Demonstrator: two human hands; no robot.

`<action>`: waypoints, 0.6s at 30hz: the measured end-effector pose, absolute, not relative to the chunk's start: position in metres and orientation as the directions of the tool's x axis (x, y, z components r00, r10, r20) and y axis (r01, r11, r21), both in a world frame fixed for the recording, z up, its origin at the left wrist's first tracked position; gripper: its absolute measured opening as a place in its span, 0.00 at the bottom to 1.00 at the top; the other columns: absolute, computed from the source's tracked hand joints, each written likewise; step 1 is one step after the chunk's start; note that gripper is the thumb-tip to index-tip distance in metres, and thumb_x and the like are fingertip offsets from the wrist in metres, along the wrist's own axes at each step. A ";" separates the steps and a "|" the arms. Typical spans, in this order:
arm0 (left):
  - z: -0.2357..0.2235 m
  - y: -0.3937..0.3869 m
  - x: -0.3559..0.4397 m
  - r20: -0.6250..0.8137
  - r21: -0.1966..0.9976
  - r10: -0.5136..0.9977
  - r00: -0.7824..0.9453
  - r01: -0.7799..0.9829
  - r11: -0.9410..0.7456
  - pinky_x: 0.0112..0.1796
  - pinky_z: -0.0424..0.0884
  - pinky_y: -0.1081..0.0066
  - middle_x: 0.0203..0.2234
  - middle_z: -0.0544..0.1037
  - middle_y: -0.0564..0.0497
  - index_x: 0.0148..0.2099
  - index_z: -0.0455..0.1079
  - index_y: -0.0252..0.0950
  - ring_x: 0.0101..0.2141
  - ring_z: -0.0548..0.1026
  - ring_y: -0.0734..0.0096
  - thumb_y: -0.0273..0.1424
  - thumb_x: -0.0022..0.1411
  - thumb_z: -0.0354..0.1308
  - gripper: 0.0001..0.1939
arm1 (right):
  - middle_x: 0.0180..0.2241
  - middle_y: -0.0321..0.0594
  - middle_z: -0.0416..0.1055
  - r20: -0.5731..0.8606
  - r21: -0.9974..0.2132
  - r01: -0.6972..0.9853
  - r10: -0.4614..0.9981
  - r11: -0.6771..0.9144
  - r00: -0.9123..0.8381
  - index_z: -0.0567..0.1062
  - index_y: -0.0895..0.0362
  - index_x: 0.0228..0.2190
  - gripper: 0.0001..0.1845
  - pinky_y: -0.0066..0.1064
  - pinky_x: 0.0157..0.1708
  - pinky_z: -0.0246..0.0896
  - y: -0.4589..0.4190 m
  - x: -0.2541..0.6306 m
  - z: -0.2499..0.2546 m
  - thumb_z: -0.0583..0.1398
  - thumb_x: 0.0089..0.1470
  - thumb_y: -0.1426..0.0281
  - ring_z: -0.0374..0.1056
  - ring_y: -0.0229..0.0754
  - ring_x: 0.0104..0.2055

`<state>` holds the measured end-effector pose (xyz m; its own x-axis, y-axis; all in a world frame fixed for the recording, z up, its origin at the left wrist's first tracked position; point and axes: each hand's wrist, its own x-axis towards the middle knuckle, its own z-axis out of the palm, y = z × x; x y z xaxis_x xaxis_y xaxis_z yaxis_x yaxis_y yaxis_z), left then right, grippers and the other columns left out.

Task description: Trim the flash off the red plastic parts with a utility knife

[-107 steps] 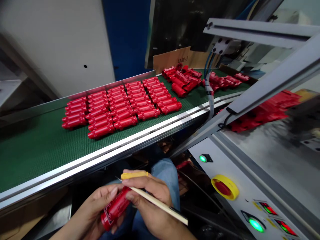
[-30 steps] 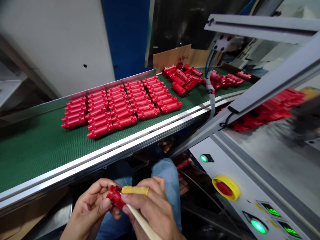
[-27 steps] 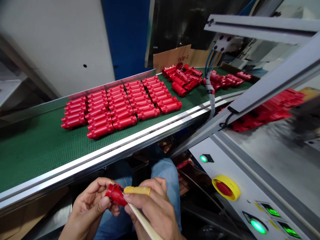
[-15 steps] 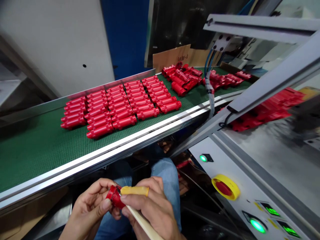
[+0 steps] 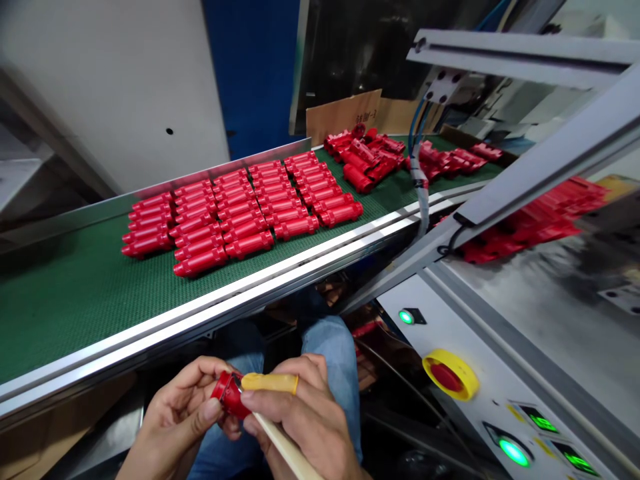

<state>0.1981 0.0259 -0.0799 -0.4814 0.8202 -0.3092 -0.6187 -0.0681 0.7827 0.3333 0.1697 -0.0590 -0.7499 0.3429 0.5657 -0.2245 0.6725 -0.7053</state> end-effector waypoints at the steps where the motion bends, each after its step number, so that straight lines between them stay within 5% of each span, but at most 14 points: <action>1: -0.080 0.026 0.198 -0.309 0.782 0.820 -0.482 -0.619 -0.069 0.31 0.76 0.70 0.27 0.81 0.48 0.45 0.77 0.34 0.27 0.78 0.69 0.37 0.60 0.71 0.15 | 0.44 0.41 0.79 0.567 -0.707 -0.225 0.347 0.670 -0.747 0.77 0.57 0.49 0.20 0.39 0.48 0.64 0.170 0.333 -0.060 0.66 0.55 0.82 0.70 0.41 0.43; 8: -0.079 0.026 0.197 -0.301 0.781 0.826 -0.478 -0.620 -0.075 0.32 0.76 0.71 0.27 0.81 0.48 0.45 0.77 0.34 0.27 0.78 0.69 0.36 0.60 0.71 0.15 | 0.44 0.40 0.78 0.548 -0.715 -0.219 0.339 0.664 -0.765 0.76 0.56 0.50 0.21 0.38 0.49 0.62 0.169 0.334 -0.061 0.65 0.56 0.82 0.69 0.40 0.44; 14: -0.077 0.026 0.200 -0.332 0.792 0.793 -0.510 -0.608 -0.059 0.31 0.75 0.72 0.25 0.81 0.49 0.43 0.76 0.33 0.26 0.78 0.71 0.36 0.58 0.73 0.15 | 0.47 0.41 0.74 0.393 -0.808 -0.149 0.332 0.571 -0.858 0.70 0.55 0.46 0.08 0.34 0.50 0.62 0.171 0.333 -0.056 0.58 0.68 0.66 0.67 0.41 0.50; 18: -0.074 0.028 0.203 -0.381 0.793 0.750 -0.541 -0.608 -0.035 0.29 0.75 0.72 0.23 0.81 0.49 0.39 0.75 0.33 0.24 0.78 0.70 0.38 0.56 0.74 0.17 | 0.47 0.39 0.74 0.407 -0.648 -0.154 0.169 0.746 -0.898 0.68 0.54 0.48 0.11 0.35 0.56 0.54 0.174 0.331 -0.056 0.57 0.64 0.76 0.62 0.41 0.55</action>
<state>0.2026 0.0279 -0.0743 -0.5410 0.7496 -0.3813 -0.6077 -0.0350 0.7934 0.3310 0.1741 -0.0555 -0.8976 0.1689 0.4072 -0.1538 0.7457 -0.6483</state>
